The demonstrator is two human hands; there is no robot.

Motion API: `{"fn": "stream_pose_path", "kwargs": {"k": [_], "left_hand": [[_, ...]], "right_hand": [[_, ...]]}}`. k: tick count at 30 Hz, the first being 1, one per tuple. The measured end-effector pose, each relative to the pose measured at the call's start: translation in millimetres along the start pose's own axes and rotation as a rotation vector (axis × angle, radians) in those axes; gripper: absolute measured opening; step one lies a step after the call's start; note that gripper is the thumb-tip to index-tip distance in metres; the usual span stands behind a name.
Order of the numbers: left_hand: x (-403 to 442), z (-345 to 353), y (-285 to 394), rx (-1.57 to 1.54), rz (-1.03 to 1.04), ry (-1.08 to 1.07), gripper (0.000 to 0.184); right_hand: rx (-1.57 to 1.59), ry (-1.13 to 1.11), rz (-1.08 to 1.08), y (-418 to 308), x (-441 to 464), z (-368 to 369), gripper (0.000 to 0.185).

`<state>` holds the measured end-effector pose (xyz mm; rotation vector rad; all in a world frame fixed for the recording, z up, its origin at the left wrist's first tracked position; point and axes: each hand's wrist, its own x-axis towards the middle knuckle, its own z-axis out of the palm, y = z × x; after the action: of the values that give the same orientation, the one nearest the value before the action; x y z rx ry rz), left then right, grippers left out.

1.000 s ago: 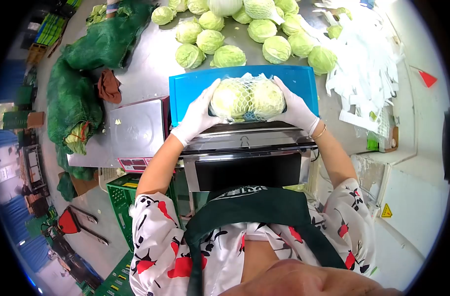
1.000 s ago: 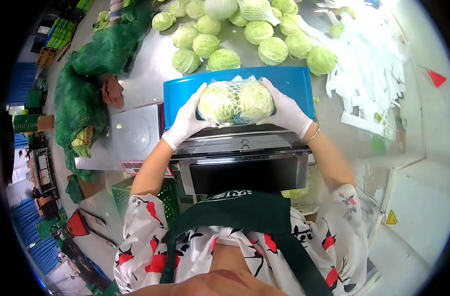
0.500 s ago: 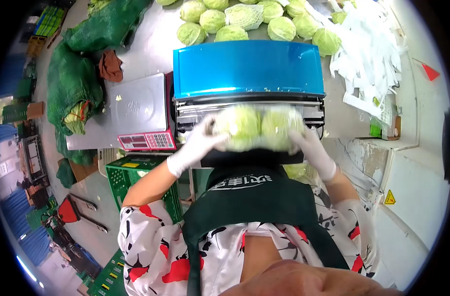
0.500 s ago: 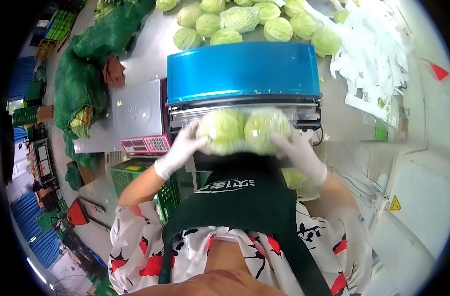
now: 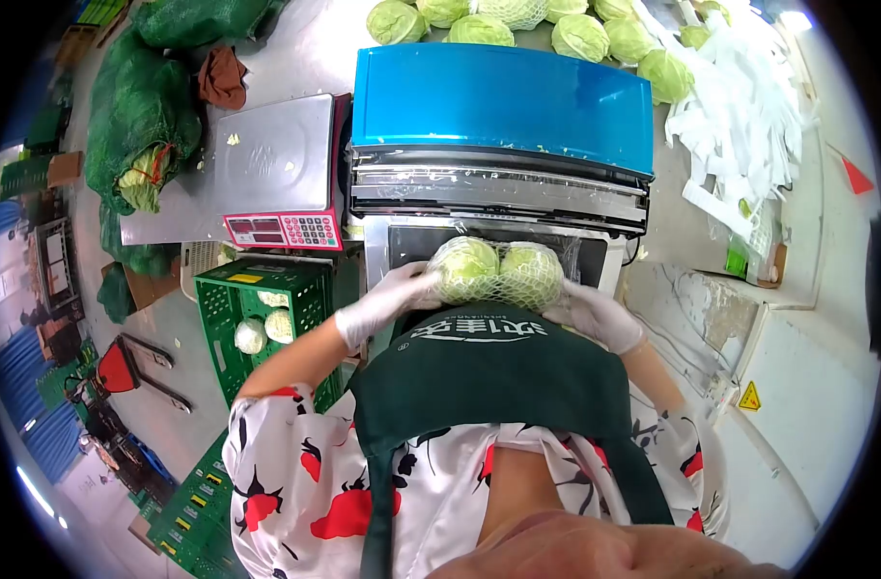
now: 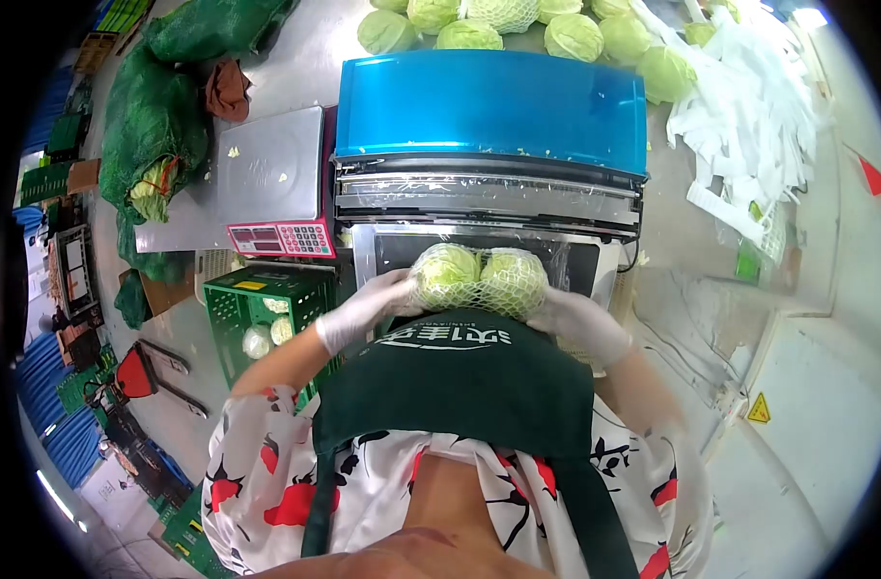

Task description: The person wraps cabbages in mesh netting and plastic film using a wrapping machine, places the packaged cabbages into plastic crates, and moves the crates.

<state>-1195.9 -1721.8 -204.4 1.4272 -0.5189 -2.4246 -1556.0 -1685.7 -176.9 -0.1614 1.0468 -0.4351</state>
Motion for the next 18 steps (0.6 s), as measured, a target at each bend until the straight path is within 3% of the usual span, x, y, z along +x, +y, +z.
{"fn": "stream_pose_path", "kwargs": {"k": [1, 2, 3, 4, 5, 7, 8, 10, 12, 14, 16, 17, 18], "left_hand": [[-12, 0, -5, 0.203, 0.102, 0.092, 0.081], [-17, -1, -25, 0.319, 0.356, 0.160, 0.068], [-21, -7, -28, 0.792, 0.585, 0.230, 0.061], [-25, -15, -32, 1.271, 0.800, 0.291, 0.055], [-16, -29, -49, 1.475, 0.996, 0.405, 0.052], [-12, -24, -38, 1.295, 1.000, 0.400, 0.052], [-13, -19, -29, 1.202, 0.998, 0.393, 0.052], [-30, -6, 1, 0.896, 0.641, 0.378, 0.044], [-47, -6, 19, 0.474, 0.448, 0.261, 0.039], [-38, -22, -8, 0.369, 0.381, 0.206, 0.031], [0, -47, -81, 0.358, 0.314, 0.232, 0.027], [8, -43, -89, 0.537, 0.160, 0.155, 0.024], [19, -37, -96, 0.714, 0.003, 0.072, 0.023]], "right_hand": [[-0.126, 0.051, -0.077, 12, -2, -9, 0.054], [-0.253, 0.102, -0.153, 23, -8, -12, 0.050], [-0.326, 0.252, -0.378, 39, -19, -3, 0.039], [-0.598, 0.346, -0.525, 55, -15, -13, 0.033], [-0.872, 0.439, -0.673, 78, -1, -34, 0.028], [-1.333, 0.551, -1.010, 71, 0, -23, 0.023], [-0.971, 0.607, -0.889, 55, -6, -10, 0.023], [-0.265, 0.666, -0.618, 30, -10, 3, 0.025], [-0.269, 0.669, -0.440, 25, -9, -11, 0.021], [-0.328, 0.610, -0.148, 34, -15, -29, 0.022], [-0.973, 0.471, -0.524, 105, 23, -74, 0.017], [-1.167, 0.438, -0.664, 127, 42, -75, 0.015], [-0.950, 0.406, -0.635, 134, 51, -61, 0.015]]}}
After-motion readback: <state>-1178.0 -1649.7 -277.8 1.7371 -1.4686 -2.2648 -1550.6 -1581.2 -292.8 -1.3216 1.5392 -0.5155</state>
